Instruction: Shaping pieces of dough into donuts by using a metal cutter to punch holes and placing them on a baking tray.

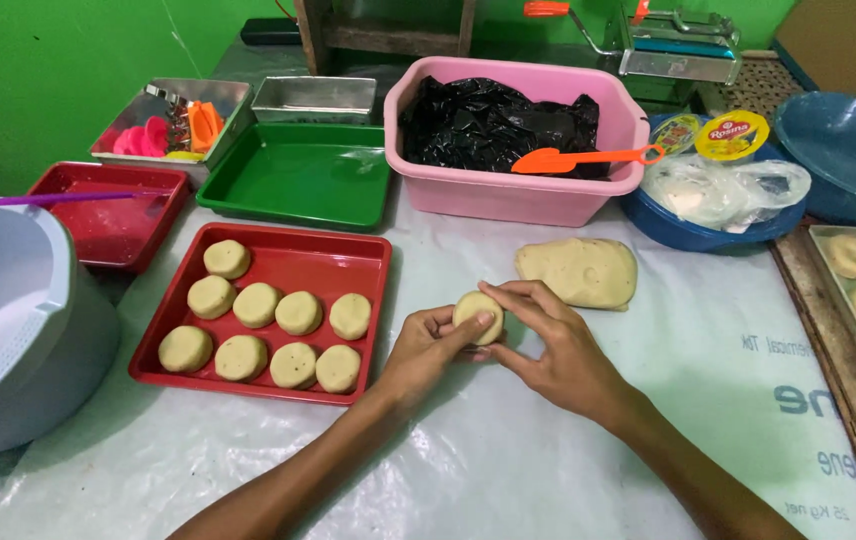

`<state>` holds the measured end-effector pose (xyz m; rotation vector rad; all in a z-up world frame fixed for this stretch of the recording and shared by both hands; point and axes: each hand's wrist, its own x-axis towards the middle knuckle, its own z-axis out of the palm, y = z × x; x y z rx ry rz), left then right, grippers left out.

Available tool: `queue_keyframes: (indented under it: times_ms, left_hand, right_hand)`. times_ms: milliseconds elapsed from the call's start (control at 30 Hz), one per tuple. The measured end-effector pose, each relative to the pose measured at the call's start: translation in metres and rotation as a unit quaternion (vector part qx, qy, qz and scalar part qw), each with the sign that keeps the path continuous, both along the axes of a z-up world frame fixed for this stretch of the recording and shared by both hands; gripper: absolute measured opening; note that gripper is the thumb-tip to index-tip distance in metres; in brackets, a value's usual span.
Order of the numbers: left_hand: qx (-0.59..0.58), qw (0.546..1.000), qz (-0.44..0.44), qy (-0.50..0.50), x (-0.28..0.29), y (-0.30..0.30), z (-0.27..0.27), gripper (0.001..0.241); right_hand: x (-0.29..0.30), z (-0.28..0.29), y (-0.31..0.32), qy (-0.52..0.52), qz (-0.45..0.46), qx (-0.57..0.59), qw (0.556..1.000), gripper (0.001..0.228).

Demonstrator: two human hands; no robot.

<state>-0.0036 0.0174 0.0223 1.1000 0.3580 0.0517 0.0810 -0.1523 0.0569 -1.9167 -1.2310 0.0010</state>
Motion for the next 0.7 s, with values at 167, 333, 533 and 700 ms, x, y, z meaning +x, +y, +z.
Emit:
queue_keyframes:
  times_ms: [167, 333, 533, 700]
  left_hand:
    - [0.001, 1.000, 0.021, -0.001, 0.002, 0.000, -0.007, 0.032]
    - [0.012, 1.000, 0.013, -0.007, 0.003, 0.000, -0.014, 0.029]
    - [0.020, 1.000, -0.009, 0.009, -0.001, -0.005, -0.003, 0.033]
    - [0.020, 1.000, -0.023, -0.006, -0.002, -0.002, -0.004, 0.060]
  right_hand:
    - [-0.003, -0.002, 0.002, -0.010, 0.019, -0.004, 1.000, 0.063]
    - [-0.002, 0.000, -0.001, -0.050, 0.036, -0.044, 0.997, 0.072]
    - [0.006, -0.008, -0.005, -0.078, 0.046, -0.055, 0.994, 0.062]
    - [0.003, -0.006, -0.004, -0.066, 0.042, -0.061, 0.995, 0.062]
